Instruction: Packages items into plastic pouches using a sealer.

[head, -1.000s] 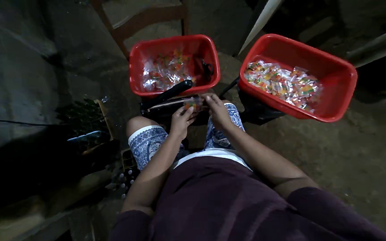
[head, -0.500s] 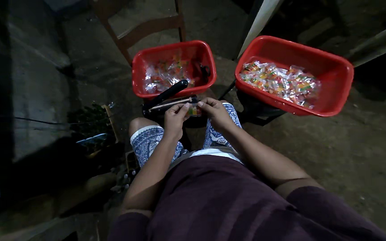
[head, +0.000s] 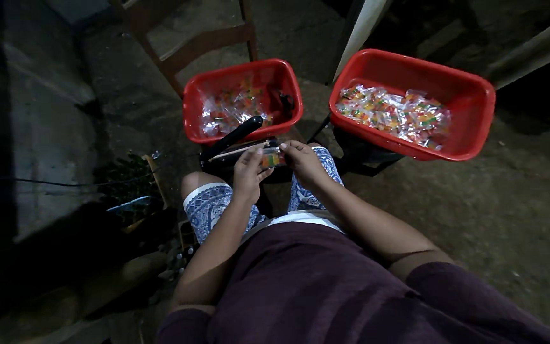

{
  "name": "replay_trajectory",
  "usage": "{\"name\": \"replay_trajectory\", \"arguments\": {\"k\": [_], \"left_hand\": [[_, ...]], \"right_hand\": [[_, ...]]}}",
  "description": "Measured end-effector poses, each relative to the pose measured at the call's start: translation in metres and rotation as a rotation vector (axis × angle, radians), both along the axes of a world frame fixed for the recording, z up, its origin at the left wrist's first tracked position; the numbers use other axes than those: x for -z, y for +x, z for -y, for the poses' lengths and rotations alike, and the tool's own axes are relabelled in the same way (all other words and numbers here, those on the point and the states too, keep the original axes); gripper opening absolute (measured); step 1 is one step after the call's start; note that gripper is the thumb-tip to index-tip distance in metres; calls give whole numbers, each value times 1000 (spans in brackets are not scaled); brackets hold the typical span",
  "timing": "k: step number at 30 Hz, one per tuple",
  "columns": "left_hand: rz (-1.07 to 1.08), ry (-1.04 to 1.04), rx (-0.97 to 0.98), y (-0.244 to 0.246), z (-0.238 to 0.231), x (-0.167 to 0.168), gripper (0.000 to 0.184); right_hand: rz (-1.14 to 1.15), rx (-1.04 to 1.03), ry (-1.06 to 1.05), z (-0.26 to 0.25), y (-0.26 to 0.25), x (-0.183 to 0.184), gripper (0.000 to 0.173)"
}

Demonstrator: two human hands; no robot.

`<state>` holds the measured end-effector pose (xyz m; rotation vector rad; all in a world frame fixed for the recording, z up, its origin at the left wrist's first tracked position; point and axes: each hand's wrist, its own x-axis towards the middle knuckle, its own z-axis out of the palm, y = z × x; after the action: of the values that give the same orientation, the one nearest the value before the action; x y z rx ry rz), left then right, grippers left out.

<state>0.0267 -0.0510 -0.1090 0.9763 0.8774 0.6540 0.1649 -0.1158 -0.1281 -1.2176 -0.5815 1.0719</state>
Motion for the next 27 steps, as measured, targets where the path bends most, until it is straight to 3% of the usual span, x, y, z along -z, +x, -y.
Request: {"name": "replay_trajectory", "arguments": {"k": [4,7,10,13,15,19,24,27], "left_hand": [[-52,34,-36,7,-2,8,5],[-91,10,-39,9,-7,20,9],[-110,-91,13,7,-9,41,27],[-143,-246,-100,14,-15,62,24],[-149,-318,-180,20,-30,80,23],[-133,-412,-253,30,-57,113,26],[-133,-444,-348,40,-68,127,18],[-155,-453,-326,36,-69,129,19]], "right_hand": [[5,-32,-32,-1,0,3,17],[60,-5,-29,-11,2,17,10],[147,-3,-91,-24,4,37,14],[198,-33,-167,-46,7,54,19],[345,-6,-164,-66,20,52,25],[901,-96,-147,-112,41,26,30],[1037,-184,-74,-143,48,22,34],[1070,-383,-193,-155,46,11,40]]}}
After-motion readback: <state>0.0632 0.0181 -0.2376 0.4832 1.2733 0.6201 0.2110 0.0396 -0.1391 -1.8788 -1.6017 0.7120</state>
